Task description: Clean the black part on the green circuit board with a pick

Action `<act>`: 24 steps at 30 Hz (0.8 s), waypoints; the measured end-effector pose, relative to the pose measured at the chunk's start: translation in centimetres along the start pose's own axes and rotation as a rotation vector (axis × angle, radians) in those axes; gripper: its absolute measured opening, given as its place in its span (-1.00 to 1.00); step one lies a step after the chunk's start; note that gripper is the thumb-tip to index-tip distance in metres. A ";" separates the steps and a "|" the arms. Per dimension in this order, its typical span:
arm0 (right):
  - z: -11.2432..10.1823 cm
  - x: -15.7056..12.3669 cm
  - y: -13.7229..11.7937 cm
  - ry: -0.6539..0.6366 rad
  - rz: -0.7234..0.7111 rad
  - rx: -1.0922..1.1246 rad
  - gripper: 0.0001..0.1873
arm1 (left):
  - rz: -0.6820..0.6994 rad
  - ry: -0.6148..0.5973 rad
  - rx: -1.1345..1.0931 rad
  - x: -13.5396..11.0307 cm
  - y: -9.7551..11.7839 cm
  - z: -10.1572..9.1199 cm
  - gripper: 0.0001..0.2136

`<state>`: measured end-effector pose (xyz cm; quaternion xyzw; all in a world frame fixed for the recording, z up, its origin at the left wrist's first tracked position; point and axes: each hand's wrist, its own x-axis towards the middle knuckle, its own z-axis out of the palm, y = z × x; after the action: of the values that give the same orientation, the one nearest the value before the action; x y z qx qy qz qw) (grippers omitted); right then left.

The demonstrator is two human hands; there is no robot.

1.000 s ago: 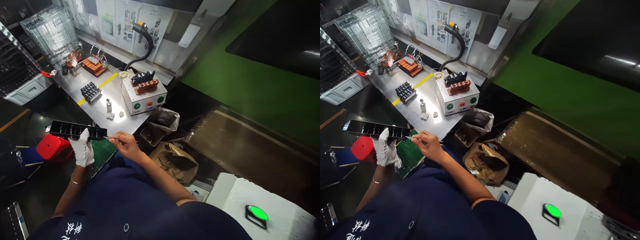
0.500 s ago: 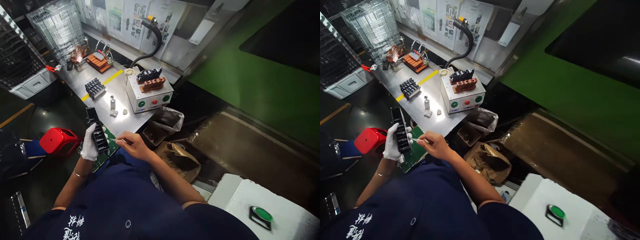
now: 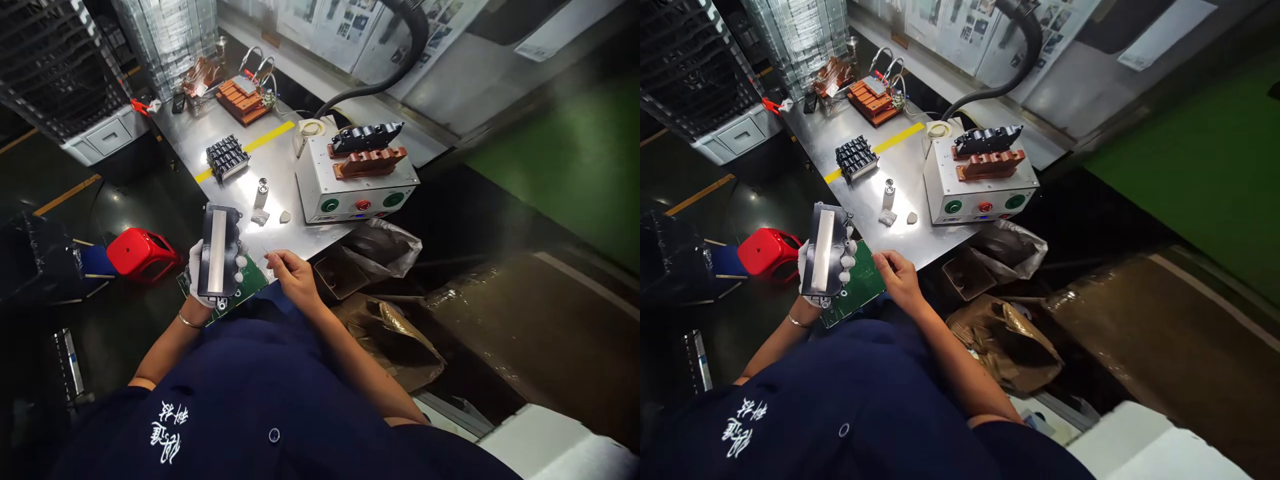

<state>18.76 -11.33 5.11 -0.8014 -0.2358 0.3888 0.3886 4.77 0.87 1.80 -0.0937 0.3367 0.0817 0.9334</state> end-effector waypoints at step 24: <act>-1.3 24.7 24.2 -0.476 0.350 -0.914 -0.45 | 0.076 0.058 -0.261 10.1 -3.3 -1.8 -0.42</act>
<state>36.18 -9.29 -24.74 -0.8059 -0.3253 0.4763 -0.1339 12.03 -1.80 -5.67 -0.2038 0.3532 0.1573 0.8994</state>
